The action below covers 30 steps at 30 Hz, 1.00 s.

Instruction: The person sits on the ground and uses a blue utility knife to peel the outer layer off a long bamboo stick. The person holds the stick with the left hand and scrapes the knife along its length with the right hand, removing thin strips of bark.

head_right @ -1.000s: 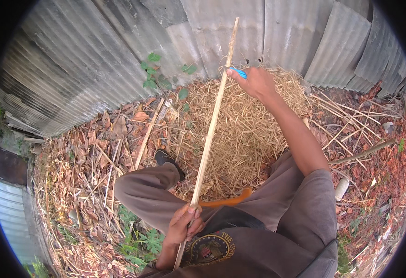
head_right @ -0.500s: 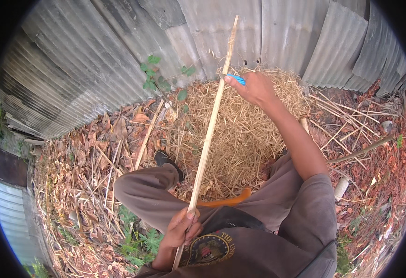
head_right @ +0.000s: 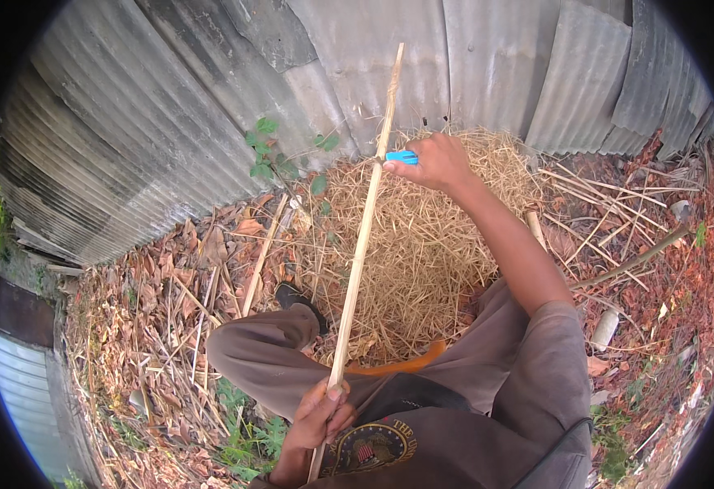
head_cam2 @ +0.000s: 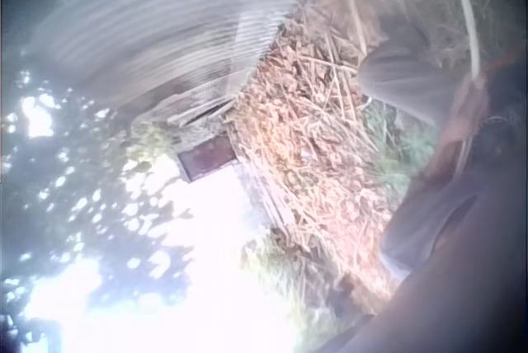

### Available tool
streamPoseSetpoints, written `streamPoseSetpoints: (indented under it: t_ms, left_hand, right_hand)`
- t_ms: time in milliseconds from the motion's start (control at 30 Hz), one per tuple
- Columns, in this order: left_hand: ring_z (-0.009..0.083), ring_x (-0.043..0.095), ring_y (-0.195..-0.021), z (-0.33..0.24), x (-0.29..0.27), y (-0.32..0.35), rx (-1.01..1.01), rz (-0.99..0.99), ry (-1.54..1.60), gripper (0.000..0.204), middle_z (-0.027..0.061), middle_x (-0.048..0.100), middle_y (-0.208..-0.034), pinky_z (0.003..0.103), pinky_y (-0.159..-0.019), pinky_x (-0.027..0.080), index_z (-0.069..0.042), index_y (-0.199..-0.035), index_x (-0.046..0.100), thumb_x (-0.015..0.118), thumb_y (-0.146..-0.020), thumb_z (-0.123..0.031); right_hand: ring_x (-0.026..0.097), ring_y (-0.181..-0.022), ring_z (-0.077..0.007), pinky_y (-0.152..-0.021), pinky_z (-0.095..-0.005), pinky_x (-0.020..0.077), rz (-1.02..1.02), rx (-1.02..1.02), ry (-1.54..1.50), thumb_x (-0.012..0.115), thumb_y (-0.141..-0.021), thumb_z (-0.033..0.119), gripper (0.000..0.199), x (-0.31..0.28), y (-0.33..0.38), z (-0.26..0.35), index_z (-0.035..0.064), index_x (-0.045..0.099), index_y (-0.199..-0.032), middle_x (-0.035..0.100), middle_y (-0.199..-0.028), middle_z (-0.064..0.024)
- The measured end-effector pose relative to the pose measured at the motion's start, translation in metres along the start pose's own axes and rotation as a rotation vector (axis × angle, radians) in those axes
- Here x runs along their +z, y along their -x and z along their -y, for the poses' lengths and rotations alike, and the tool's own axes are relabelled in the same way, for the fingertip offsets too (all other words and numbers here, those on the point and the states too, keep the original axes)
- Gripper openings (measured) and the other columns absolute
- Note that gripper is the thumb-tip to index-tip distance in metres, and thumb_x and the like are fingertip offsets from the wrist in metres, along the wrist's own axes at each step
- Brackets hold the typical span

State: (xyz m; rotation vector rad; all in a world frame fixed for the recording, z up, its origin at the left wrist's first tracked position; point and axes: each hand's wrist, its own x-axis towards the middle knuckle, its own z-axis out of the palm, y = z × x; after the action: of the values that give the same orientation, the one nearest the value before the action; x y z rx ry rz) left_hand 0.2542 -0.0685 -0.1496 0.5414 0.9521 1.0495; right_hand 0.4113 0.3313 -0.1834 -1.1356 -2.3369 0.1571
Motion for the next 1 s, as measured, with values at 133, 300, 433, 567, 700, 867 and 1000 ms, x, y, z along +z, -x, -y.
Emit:
streamPoseSetpoints:
  t_ms: [133,300,433,567,700,867,1000]
  left_hand:
    - [0.0067,0.028,-0.039,0.003,0.008,0.012,-0.048,-0.035,-0.05,0.027,-0.0013,0.033,-0.05,0.021,-0.037,0.023,-0.007,-0.092,0.042,0.039,-0.102,-0.031]
    - [0.012,0.034,-0.039,0.009,0.009,0.016,-0.093,-0.076,-0.24,0.025,0.0002,0.037,-0.051,0.024,-0.039,0.029,-0.006,-0.094,0.046,0.04,-0.101,-0.029]
    - [0.0284,0.048,-0.044,0.021,-0.028,0.011,0.109,-0.422,-1.639,0.024,0.0121,0.049,-0.054,0.035,-0.044,0.04,-0.004,-0.09,0.047,0.048,-0.098,-0.027]
    - [0.0358,0.053,-0.049,0.023,-0.04,0.02,0.122,-0.489,-1.512,0.024,0.0184,0.052,-0.055,0.042,-0.046,0.044,-0.003,-0.087,0.046,0.051,-0.096,-0.025]
    - [0.0206,0.048,-0.04,0.015,-0.065,0.015,0.135,-0.44,-0.773,0.023,0.0073,0.047,-0.05,0.031,-0.038,0.038,-0.006,-0.087,0.045,0.045,-0.099,-0.026]
    - [0.0083,0.03,-0.037,-0.002,-0.045,0.0,0.161,-0.268,-0.033,0.026,-0.0004,0.034,-0.048,0.022,-0.034,0.027,-0.007,-0.087,0.042,0.04,-0.102,-0.028]
    - [0.0081,0.027,-0.035,0.003,-0.036,-0.009,0.143,-0.174,0.066,0.026,-0.0005,0.032,-0.047,0.022,-0.036,0.025,-0.008,-0.087,0.042,0.039,-0.102,-0.029]
  right_hand:
    - [0.062,-0.058,-0.0316,-0.054,-0.0444,0.0476,-0.045,0.229,-0.017,0.041,-0.075,0.081,0.079,-0.006,-0.02,-0.034,0.0079,0.069,-0.066,0.059,-0.055,-0.0132]
    - [0.063,-0.059,-0.0295,-0.055,-0.0438,0.0489,-0.122,0.122,0.253,0.038,-0.076,0.082,0.082,-0.008,-0.019,-0.082,0.0069,0.069,-0.068,0.06,-0.055,-0.0119]
    - [0.064,-0.057,-0.0251,-0.052,-0.0423,0.0497,0.205,0.159,0.47,0.036,-0.077,0.083,0.084,0.006,-0.009,-0.065,0.0059,0.067,-0.065,0.06,-0.054,-0.0088]
    - [0.063,-0.055,-0.0235,-0.05,-0.0414,0.0499,0.282,0.118,0.443,0.036,-0.077,0.083,0.084,0.024,0.0,-0.007,0.0064,0.066,-0.063,0.058,-0.052,-0.0075]
    - [0.062,-0.053,-0.0255,-0.051,-0.0411,0.0496,0.277,0.199,0.213,0.037,-0.077,0.083,0.083,-0.004,0.017,0.025,0.0069,0.066,-0.062,0.057,-0.051,-0.0088]
    - [0.061,-0.052,-0.0281,-0.051,-0.0414,0.0481,0.235,0.103,-0.092,0.042,-0.077,0.081,0.076,-0.007,0.035,0.058,0.01,0.067,-0.062,0.055,-0.049,-0.0096]
    - [0.059,-0.049,-0.0287,-0.049,-0.0421,0.0461,0.251,-0.059,-0.254,0.045,-0.076,0.08,0.074,0.003,0.045,0.084,0.0106,0.066,-0.061,0.054,-0.048,-0.009]
